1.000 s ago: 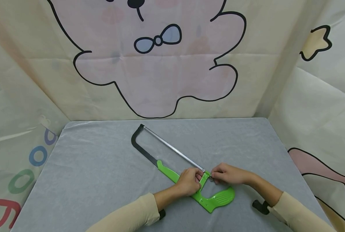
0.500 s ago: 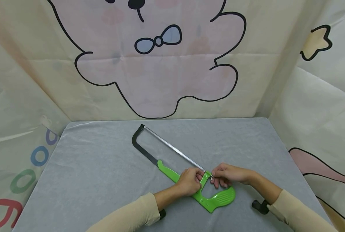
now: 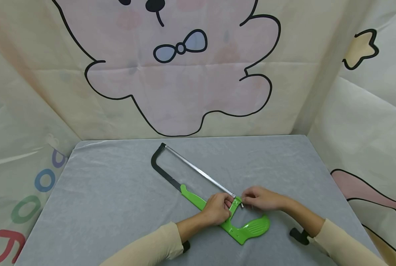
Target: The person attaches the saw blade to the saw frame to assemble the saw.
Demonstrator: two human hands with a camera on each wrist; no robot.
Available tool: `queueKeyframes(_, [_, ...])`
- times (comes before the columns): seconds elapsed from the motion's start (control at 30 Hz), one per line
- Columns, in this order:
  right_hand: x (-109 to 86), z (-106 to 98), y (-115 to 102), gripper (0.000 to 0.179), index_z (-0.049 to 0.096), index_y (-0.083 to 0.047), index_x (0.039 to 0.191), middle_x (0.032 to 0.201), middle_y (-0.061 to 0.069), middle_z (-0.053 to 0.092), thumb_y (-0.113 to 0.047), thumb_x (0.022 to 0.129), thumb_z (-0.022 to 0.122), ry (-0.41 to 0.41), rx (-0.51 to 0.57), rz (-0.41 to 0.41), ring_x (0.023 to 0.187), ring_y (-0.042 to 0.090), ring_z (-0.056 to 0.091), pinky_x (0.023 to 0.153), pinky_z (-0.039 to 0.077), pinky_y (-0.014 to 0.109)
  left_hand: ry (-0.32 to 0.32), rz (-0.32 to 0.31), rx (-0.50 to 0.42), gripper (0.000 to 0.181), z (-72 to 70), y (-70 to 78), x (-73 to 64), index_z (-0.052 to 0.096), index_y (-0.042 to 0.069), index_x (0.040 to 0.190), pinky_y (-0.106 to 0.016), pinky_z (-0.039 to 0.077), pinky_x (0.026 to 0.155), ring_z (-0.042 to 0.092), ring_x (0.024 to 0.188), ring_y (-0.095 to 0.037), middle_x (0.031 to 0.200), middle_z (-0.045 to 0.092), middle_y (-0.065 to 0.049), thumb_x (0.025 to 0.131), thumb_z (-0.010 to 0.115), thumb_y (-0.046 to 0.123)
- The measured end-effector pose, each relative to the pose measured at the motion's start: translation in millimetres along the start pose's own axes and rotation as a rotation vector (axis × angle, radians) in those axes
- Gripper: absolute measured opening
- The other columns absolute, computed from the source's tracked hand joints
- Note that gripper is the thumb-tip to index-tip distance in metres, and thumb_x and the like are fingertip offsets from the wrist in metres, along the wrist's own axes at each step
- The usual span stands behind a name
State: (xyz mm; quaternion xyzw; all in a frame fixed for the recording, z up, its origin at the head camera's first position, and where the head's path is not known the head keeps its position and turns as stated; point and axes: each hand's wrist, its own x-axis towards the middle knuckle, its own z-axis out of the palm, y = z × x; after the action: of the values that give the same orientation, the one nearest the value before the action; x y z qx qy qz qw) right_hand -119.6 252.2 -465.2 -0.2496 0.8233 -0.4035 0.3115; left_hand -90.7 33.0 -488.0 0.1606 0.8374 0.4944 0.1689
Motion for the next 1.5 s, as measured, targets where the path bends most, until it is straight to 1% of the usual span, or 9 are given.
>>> queueKeyframes(0.1, [-2.1, 6, -7, 0.019, 0.066, -0.014, 0.083, 0.067, -0.011, 0.054, -0.03, 0.09, 0.071, 0.213, -0.38, -0.084, 0.057, 0.0, 0.044, 0.05, 0.039, 0.022, 0.001, 0.008, -0.003, 0.032, -0.4, 0.7, -0.7, 0.069, 0.001, 0.092, -0.016, 0.045, 0.062, 0.051, 0.065, 0.0, 0.074, 0.061, 0.001, 0.066, 0.064, -0.017])
queueKeyframes(0.2, [-4.2, 13, -14, 0.03, 0.064, -0.019, 0.078, 0.066, -0.015, 0.051, -0.043, 0.076, 0.081, 0.357, -0.676, -0.113, 0.056, -0.002, 0.041, 0.05, 0.037, 0.023, 0.001, 0.011, -0.005, 0.033, -1.0, 1.1, -1.3, 0.069, 0.001, 0.092, -0.016, 0.045, 0.062, 0.05, 0.064, 0.001, 0.074, 0.061, 0.001, 0.066, 0.065, -0.018])
queueKeyframes(0.27, [-5.1, 17, -16, 0.034, 0.063, -0.019, 0.077, 0.066, -0.015, 0.052, -0.045, 0.072, 0.083, 0.389, -0.767, -0.132, 0.056, 0.0, 0.041, 0.05, 0.036, 0.024, 0.001, 0.01, -0.003, 0.033, -1.8, 1.8, -1.6, 0.069, 0.002, 0.092, -0.016, 0.044, 0.062, 0.05, 0.064, 0.001, 0.074, 0.061, 0.0, 0.066, 0.065, -0.018])
queueKeyframes(0.33, [-5.9, 19, -18, 0.035, 0.062, -0.018, 0.076, 0.066, -0.014, 0.053, -0.044, 0.071, 0.084, 0.397, -0.815, -0.142, 0.055, 0.001, 0.04, 0.049, 0.035, 0.024, 0.001, 0.01, -0.003, 0.033, -2.1, 1.9, -1.5, 0.069, 0.002, 0.092, -0.017, 0.044, 0.062, 0.05, 0.065, 0.001, 0.074, 0.062, 0.0, 0.066, 0.066, -0.018])
queueKeyframes(0.53, [-7.1, 22, -19, 0.031, 0.062, -0.016, 0.074, 0.065, -0.012, 0.053, -0.037, 0.072, 0.085, 0.398, -0.85, -0.145, 0.053, 0.001, 0.037, 0.047, 0.033, 0.022, -0.004, 0.009, -0.005, 0.032, -1.4, 1.4, -0.7, 0.069, 0.001, 0.092, -0.017, 0.045, 0.062, 0.051, 0.065, -0.001, 0.075, 0.061, 0.0, 0.067, 0.068, -0.017])
queueKeyframes(0.9, [-6.7, 23, -20, 0.03, 0.062, -0.014, 0.073, 0.062, -0.011, 0.051, -0.032, 0.073, 0.085, 0.396, -0.854, -0.153, 0.052, 0.002, 0.038, 0.046, 0.033, 0.023, -0.007, -0.002, -0.004, 0.032, -1.3, 2.7, -0.7, 0.069, 0.001, 0.092, -0.017, 0.045, 0.062, 0.05, 0.064, 0.0, 0.074, 0.061, -0.001, 0.067, 0.066, -0.018])
queueKeyframes(1.17, [-6.9, 24, -19, 0.029, 0.061, -0.015, 0.071, 0.061, -0.011, 0.051, -0.031, 0.074, 0.084, 0.393, -0.858, -0.166, 0.051, 0.002, 0.038, 0.045, 0.033, 0.023, -0.019, -0.008, 0.001, 0.031, -1.4, 1.4, 0.5, 0.069, 0.001, 0.093, -0.016, 0.044, 0.061, 0.049, 0.065, 0.001, 0.074, 0.059, 0.001, 0.068, 0.067, -0.017])
queueKeyframes(1.33, [-7.6, 23, -18, 0.027, 0.061, -0.015, 0.072, 0.062, -0.011, 0.052, -0.03, 0.076, 0.083, 0.38, -0.826, -0.178, 0.051, 0.001, 0.038, 0.046, 0.033, 0.022, -0.009, -0.008, 0.002, 0.031, -1.0, 1.5, 0.5, 0.069, 0.001, 0.093, -0.016, 0.044, 0.062, 0.05, 0.065, 0.0, 0.074, 0.06, 0.001, 0.068, 0.067, -0.017])
queueKeyframes(1.5, [-8.0, 20, -16, 0.024, 0.061, -0.017, 0.073, 0.061, -0.016, 0.044, -0.029, 0.081, 0.08, 0.338, -0.757, -0.171, 0.052, -0.001, 0.035, 0.047, 0.031, 0.021, -0.001, 0.001, -0.012, 0.031, -1.3, 2.4, -0.9, 0.069, 0.0, 0.092, -0.017, 0.044, 0.062, 0.05, 0.064, 0.0, 0.074, 0.061, -0.001, 0.066, 0.067, -0.018])
